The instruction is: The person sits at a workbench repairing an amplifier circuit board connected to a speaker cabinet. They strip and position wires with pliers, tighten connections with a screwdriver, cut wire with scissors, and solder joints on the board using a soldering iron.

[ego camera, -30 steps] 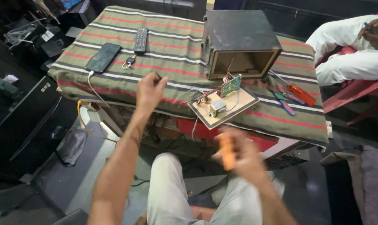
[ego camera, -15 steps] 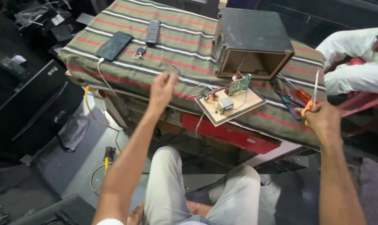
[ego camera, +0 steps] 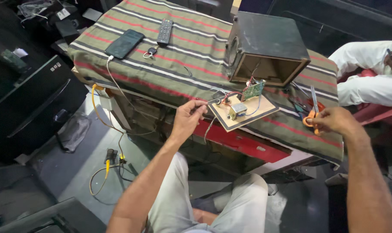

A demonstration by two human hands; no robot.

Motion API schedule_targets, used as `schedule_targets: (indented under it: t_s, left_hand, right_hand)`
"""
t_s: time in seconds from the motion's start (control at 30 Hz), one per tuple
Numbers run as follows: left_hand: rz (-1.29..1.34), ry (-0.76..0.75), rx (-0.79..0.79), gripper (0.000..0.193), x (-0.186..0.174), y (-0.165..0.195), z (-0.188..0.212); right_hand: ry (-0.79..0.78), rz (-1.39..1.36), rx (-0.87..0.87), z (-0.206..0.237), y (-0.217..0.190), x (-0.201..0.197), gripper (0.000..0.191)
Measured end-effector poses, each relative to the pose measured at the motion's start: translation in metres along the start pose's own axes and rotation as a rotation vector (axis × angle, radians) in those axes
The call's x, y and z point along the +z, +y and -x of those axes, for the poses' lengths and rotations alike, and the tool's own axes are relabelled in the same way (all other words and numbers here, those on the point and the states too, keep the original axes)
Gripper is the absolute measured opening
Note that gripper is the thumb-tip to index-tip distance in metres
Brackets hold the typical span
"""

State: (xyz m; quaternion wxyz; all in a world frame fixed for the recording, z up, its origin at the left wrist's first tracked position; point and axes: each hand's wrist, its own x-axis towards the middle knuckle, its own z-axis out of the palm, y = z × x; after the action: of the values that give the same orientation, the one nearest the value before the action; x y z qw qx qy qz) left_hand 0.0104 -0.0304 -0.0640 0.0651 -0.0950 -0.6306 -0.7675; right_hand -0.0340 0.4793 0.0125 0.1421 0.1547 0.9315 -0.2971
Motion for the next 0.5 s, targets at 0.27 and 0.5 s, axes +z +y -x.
schedule_targets:
  t_s: [0.27, 0.5]
  left_hand:
    - [-0.094, 0.065, 0.169, 0.009, 0.018, 0.012, 0.025]
    - [-0.129, 0.094, 0.181, 0.008, 0.028, 0.028, 0.036]
  right_hand:
    - [0.755, 0.435, -0.423, 0.114, -0.127, 0.032, 0.083]
    - [0.840, 0.234, -1.137, 0.164, -0.242, 0.093, 0.062]
